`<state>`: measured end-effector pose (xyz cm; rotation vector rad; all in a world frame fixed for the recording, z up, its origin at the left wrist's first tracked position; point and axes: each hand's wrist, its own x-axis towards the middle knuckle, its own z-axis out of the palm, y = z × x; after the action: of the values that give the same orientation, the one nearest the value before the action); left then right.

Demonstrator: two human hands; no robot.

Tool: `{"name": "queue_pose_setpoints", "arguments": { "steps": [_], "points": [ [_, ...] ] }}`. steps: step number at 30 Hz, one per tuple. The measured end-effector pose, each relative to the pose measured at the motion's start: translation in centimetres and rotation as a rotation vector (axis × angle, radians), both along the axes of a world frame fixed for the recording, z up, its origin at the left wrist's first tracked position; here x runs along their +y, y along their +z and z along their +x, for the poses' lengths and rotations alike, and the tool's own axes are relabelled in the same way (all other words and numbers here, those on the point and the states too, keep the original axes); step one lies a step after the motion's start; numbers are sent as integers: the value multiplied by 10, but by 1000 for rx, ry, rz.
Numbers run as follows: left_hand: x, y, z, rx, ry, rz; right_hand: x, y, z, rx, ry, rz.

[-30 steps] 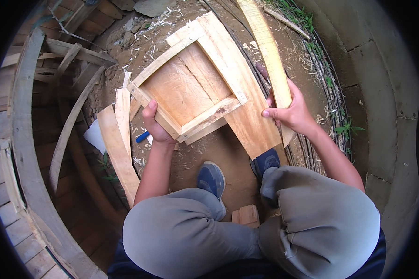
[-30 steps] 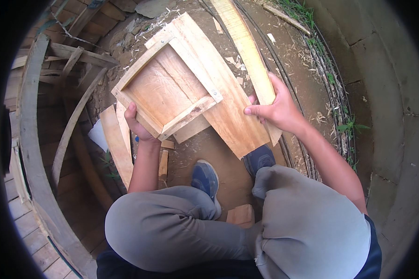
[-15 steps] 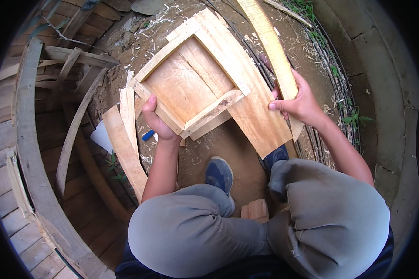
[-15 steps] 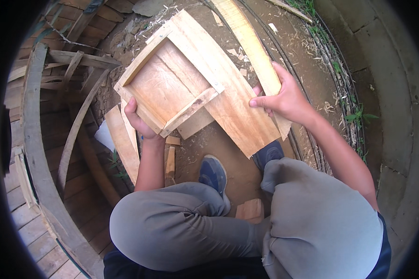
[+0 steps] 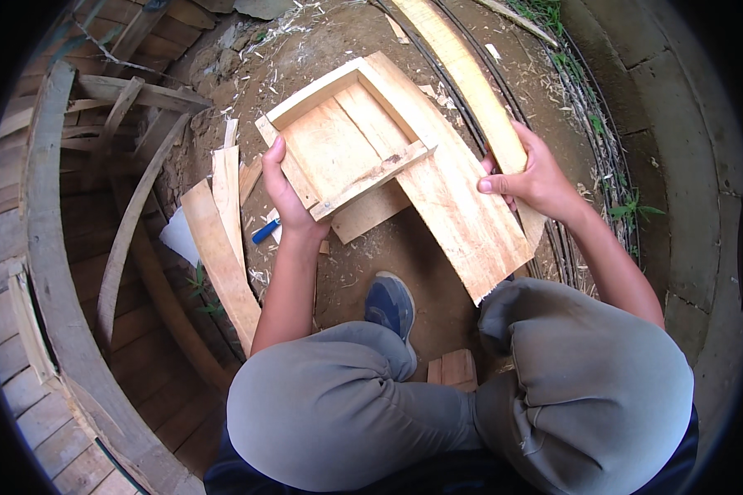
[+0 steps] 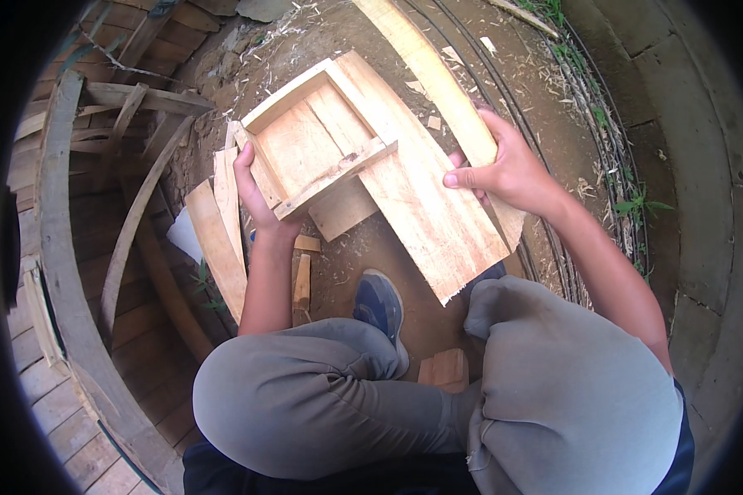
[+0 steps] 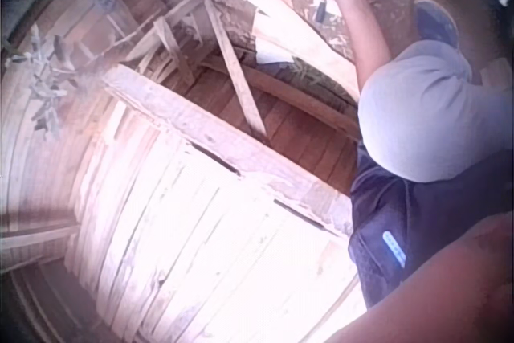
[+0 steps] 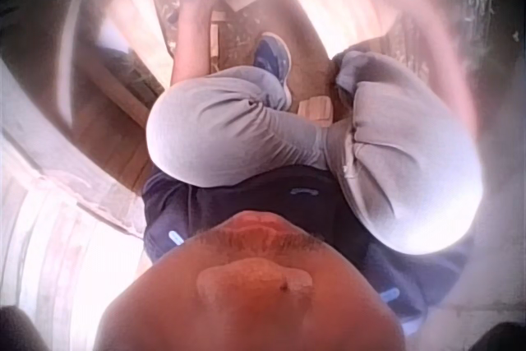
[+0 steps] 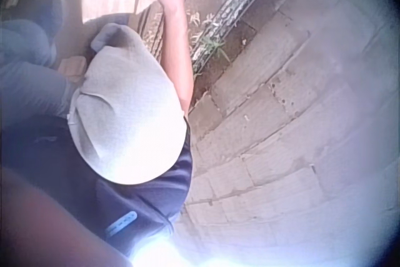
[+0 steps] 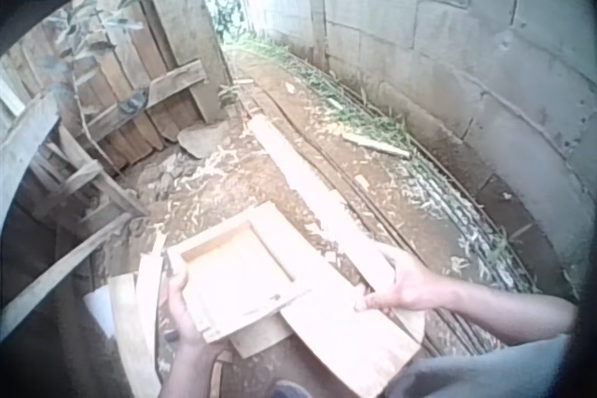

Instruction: The person assembles a small wooden box by hand, fitting pre-cut planks together to form a rectangular frame. They repeatedly adjust the pieces, tap them into place, and inspect the joints to ensure alignment.

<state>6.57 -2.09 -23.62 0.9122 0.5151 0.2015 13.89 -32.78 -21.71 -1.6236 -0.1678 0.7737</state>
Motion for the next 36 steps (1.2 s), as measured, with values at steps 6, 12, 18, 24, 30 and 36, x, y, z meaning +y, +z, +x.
{"name": "queue_pose_setpoints", "arguments": {
  "steps": [6, 12, 18, 24, 30, 36],
  "points": [
    [1, -4, -3, -34, 13, 2, -1, -5, 0, -22, -2, 11],
    [2, -5, -7, -98, 17, 24, 3, 6, -2, 19, -1, -7],
    [5, -3, -10, -107, -30, 29, 4, 5, -3, 24, -16, -20],
    [1, 3, 2, 144, -89, 58, 1, -21, -4, -50, -95, 20],
    [11, -47, 6, 331, -41, 131, 4, -36, 0, -172, -38, -166],
    [24, -79, 16, 490, 59, 343, -19, -15, 8, -489, -37, -590]
  ]
}}
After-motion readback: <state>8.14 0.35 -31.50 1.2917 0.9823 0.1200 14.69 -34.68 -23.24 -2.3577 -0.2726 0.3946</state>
